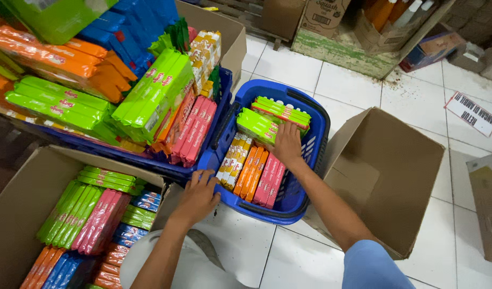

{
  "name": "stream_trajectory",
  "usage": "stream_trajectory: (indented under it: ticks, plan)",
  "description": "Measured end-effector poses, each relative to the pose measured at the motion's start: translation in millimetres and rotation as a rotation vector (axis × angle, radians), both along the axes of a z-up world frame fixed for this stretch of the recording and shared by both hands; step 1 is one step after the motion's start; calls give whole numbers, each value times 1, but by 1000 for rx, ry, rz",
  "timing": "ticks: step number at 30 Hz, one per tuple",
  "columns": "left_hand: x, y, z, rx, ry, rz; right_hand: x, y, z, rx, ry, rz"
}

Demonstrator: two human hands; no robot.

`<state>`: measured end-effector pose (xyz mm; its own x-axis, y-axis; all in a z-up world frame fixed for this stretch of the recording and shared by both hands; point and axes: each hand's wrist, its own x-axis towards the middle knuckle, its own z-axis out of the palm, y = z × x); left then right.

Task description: The person transfers stacks of colorful snack packets from a blue plastic basket into a large cardboard box. They arrange the packets in neat rows inside the box, organizing them by color and type.

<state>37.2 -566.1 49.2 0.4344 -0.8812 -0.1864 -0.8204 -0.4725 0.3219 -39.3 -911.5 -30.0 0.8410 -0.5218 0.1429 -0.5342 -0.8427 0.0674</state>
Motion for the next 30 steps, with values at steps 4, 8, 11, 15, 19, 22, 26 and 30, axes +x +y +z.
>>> stream_trajectory:
  ticks: [4,8,11,15,19,22,26,30]
  plan:
    - [-5,-1,3,-11,37,39,-9,6,42,263,-16,45]
    - [-5,2,3,-32,2,36,-11,-2,36,261,10,-66]
    - [-4,7,10,-79,-2,26,-29,8,67,344,39,-129]
    - [10,19,13,-229,78,84,-61,48,147,411,-24,-126]
    - [14,59,59,-418,52,210,-68,101,210,430,3,-49]
    - [19,121,78,-550,173,413,-48,157,249,546,-75,196]
    - [24,233,50,-515,52,616,6,245,255,689,32,434]
    - [15,367,-37,-239,-211,809,64,349,237,701,192,702]
